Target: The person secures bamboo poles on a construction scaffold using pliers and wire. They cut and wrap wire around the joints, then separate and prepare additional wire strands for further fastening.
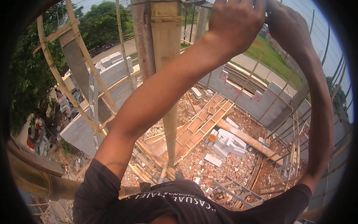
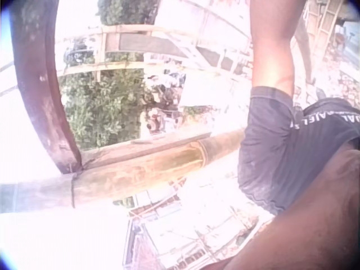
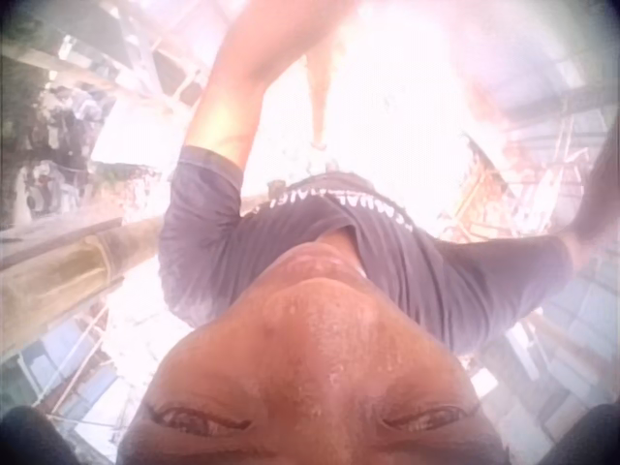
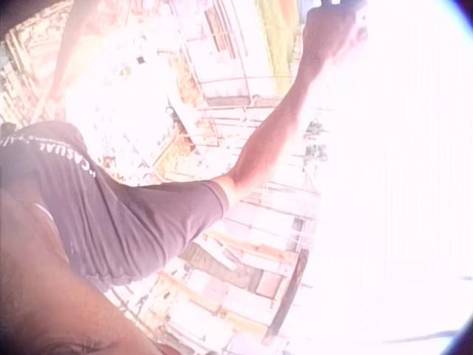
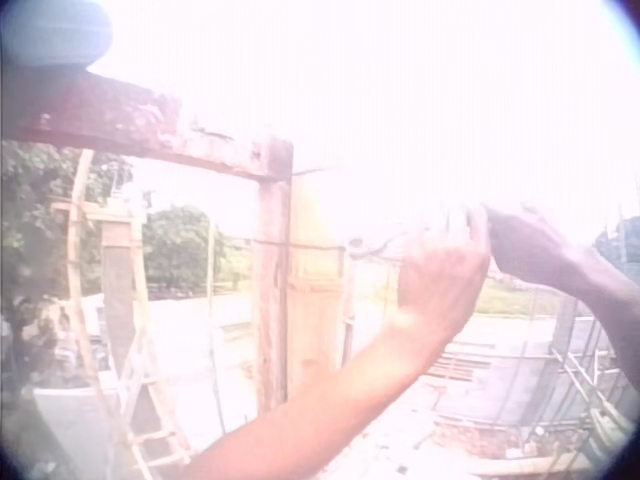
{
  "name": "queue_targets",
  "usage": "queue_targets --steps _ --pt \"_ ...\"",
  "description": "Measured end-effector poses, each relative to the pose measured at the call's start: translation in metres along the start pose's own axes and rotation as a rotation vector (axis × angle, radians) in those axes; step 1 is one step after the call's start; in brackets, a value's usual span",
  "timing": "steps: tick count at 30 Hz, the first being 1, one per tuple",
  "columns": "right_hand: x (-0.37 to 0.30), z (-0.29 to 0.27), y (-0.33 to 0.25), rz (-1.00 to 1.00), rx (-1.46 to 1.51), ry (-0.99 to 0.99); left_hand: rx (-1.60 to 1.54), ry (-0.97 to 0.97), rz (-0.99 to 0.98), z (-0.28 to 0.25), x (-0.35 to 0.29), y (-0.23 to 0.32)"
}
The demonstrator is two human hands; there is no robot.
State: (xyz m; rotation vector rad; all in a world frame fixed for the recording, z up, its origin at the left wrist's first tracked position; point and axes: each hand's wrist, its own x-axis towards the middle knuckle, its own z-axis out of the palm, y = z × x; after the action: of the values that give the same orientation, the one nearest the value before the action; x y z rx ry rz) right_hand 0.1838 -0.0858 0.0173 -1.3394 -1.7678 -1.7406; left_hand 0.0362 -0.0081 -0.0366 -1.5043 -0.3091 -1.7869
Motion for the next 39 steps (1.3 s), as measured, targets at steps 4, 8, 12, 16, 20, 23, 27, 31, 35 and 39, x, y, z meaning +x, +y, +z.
queue_targets --steps 4,8,12,16,20,23,27,31,35,39 --pt "0.018 -0.017 0.01 0.078 0.208 -0.401 -0.021 -0.017 -0.011 0.001 0.004 0.005" --pt "0.048 -0.051 -0.022 0.439 0.377 -1.083 0.005 0.0 0.014 0.001 -0.002 0.002" --pt "0.055 -0.046 -0.025 0.454 0.549 -1.268 -0.15 -0.474 -0.06 0.005 0.002 0.014" --pt "0.043 -0.055 -0.007 0.412 0.601 -1.112 -0.26 -0.652 -0.071 0.004 0.011 0.028" --pt "-0.014 -0.037 -0.03 0.084 0.231 -0.131 -0.247 -0.235 -0.132 0.021 -0.011 0.024" --pt "-0.029 -0.006 -0.052 0.077 -0.202 0.245 -0.246 -0.422 -0.125 0.011 0.001 0.019" --pt "-0.039 0.022 -0.012 -0.003 -0.281 0.289 -0.16 -0.659 -0.03 -0.006 0.026 0.039" --pt "-0.025 -0.015 -0.002 -0.079 -0.151 0.124 -0.11 -0.499 0.088 -0.068 0.041 0.06" --pt "-0.022 0.004 -0.038 0.075 0.479 -0.249 -0.11 -0.691 0.19 -0.111 0.018 0.046" --pt "-0.04 0.002 -0.047 0.328 1.0 -0.634 -0.126 -0.513 0.109 -0.103 -0.003 0.033"
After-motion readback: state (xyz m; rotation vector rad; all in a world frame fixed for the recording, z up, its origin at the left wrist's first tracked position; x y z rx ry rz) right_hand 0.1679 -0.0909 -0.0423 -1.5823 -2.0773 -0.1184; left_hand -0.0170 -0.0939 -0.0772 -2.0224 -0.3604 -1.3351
